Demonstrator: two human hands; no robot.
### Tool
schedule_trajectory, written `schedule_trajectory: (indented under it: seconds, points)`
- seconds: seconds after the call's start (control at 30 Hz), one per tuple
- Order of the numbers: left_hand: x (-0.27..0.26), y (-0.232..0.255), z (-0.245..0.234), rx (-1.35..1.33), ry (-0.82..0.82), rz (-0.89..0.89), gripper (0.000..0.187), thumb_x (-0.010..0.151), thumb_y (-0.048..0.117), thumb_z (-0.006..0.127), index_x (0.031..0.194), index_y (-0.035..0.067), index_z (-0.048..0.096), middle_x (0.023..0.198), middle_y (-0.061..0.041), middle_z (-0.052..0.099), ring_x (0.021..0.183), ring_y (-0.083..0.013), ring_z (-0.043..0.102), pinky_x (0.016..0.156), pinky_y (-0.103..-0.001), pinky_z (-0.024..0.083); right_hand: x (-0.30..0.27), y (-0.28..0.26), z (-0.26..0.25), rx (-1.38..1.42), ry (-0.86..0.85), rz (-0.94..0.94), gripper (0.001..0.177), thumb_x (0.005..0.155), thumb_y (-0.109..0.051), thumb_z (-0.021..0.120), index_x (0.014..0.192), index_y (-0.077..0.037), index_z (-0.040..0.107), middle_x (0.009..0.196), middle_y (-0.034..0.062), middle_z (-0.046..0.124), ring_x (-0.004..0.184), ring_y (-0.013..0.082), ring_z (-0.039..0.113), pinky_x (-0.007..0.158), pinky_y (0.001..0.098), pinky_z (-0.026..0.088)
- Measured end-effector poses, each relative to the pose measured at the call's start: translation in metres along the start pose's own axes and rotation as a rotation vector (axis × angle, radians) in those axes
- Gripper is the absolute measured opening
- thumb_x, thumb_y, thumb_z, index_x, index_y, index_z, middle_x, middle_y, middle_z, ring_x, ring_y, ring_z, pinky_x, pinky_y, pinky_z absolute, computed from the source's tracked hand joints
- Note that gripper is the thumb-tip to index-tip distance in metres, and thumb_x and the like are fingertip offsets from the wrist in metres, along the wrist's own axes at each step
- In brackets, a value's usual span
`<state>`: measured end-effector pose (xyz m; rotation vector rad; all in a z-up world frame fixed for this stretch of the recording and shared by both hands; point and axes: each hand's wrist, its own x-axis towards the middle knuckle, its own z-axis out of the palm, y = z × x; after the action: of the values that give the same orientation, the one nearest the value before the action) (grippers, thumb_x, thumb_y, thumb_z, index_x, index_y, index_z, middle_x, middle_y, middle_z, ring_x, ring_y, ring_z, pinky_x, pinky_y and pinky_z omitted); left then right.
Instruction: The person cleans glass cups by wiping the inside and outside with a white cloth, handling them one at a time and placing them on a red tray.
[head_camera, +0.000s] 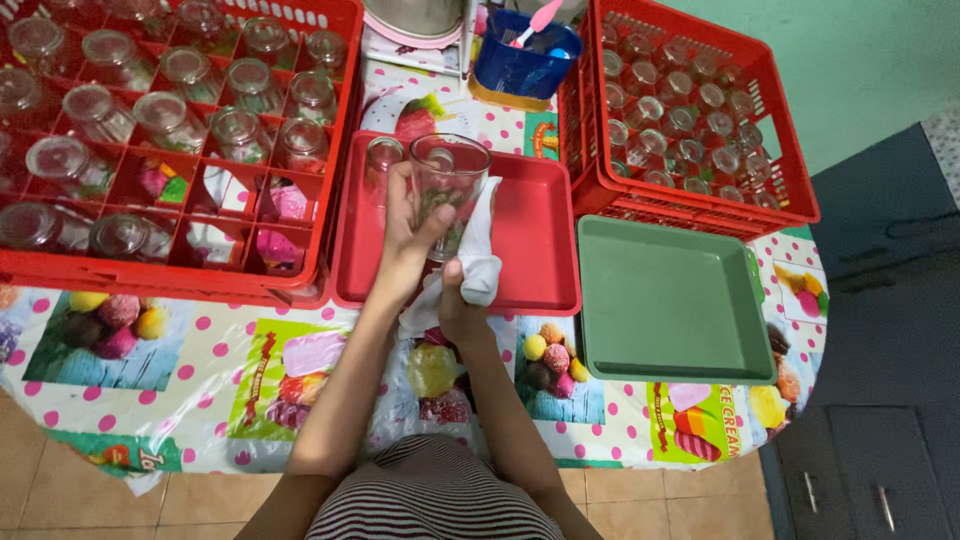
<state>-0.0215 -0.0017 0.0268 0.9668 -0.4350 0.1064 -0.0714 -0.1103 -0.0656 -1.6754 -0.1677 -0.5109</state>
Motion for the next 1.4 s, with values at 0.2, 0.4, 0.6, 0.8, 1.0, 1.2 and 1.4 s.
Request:
schedule_trajectory:
  seconds: [0.2, 0.4, 0.6, 0.8, 1.0, 1.2, 1.4]
  points:
    - [0.003, 0.000, 0.012, -0.041, -0.053, -0.028, 0.067, 0.089, 0.004, 0.079, 0.138, 0.009, 0.033, 0.135, -0.012, 0.057, 0.132, -0.0220, 0.058, 0.115, -0.038, 0.046, 0.005, -0.002, -0.008, -0.019, -0.030, -0.059, 0.065, 0.109, -0.049, 0.046, 0.139, 0.009, 0.048, 0.099, 0.0030, 0.055, 0.089, 0.0122, 0.053, 0.078, 0.0289, 0.046]
    - [0.004, -0.006, 0.010, 0.004, -0.019, 0.019, 0.065, 0.088, 0.001, 0.080, 0.135, 0.007, 0.035, 0.132, -0.012, 0.058, 0.129, -0.0212, 0.059, 0.115, -0.037, 0.047, 0.011, -0.022, -0.005, -0.026, -0.020, -0.113, 0.067, 0.109, -0.047, 0.044, 0.144, 0.011, 0.046, 0.102, 0.0049, 0.060, 0.092, 0.0146, 0.056, 0.080, 0.0308, 0.048]
    - [-0.003, -0.007, 0.001, 0.098, 0.025, 0.023, 0.051, 0.091, 0.003, 0.077, 0.131, 0.006, 0.045, 0.129, -0.011, 0.057, 0.126, -0.0200, 0.057, 0.113, -0.036, 0.045, 0.019, -0.018, -0.002, 0.014, -0.029, -0.111, 0.064, 0.109, -0.045, 0.041, 0.140, 0.011, 0.041, 0.114, 0.0117, 0.055, 0.103, 0.0210, 0.053, 0.092, 0.0348, 0.045]
    - [-0.007, -0.009, 0.004, 0.045, -0.008, -0.011, 0.049, 0.092, 0.008, 0.073, 0.135, 0.003, 0.049, 0.132, -0.010, 0.059, 0.127, -0.0201, 0.057, 0.113, -0.036, 0.045, 0.020, 0.026, -0.014, 0.032, -0.028, 0.038, 0.065, 0.111, -0.045, 0.032, 0.151, 0.007, 0.037, 0.142, 0.0149, 0.052, 0.132, 0.0240, 0.049, 0.111, 0.0365, 0.040]
    - [-0.010, -0.004, 0.006, -0.011, -0.023, -0.014, 0.053, 0.094, 0.008, 0.071, 0.141, 0.000, 0.048, 0.137, -0.010, 0.056, 0.130, -0.0214, 0.057, 0.113, -0.036, 0.046, 0.030, 0.005, -0.010, 0.324, -0.136, 0.083, 0.064, 0.112, -0.044, 0.031, 0.150, 0.006, 0.041, 0.150, 0.0162, 0.050, 0.140, 0.0269, 0.048, 0.119, 0.0389, 0.036]
    - [-0.002, 0.003, 0.008, 0.185, 0.096, 0.044, 0.049, 0.097, 0.015, 0.068, 0.141, 0.000, 0.053, 0.136, -0.010, 0.052, 0.129, -0.0225, 0.058, 0.111, -0.037, 0.047, 0.028, -0.014, -0.002, 0.098, -0.093, -0.117, 0.059, 0.113, -0.038, 0.035, 0.153, 0.006, 0.037, 0.150, 0.0167, 0.049, 0.142, 0.0270, 0.047, 0.120, 0.0388, 0.038]
    - [0.011, -0.001, 0.011, 0.075, 0.091, 0.095, 0.058, 0.099, 0.020, 0.069, 0.148, 0.002, 0.045, 0.148, -0.009, 0.047, 0.141, -0.0216, 0.048, 0.121, -0.038, 0.037, 0.036, -0.043, 0.000, -0.033, -0.085, -0.134, 0.065, 0.111, -0.039, 0.038, 0.159, 0.004, 0.036, 0.145, 0.0145, 0.057, 0.126, 0.0220, 0.054, 0.111, 0.0346, 0.040]
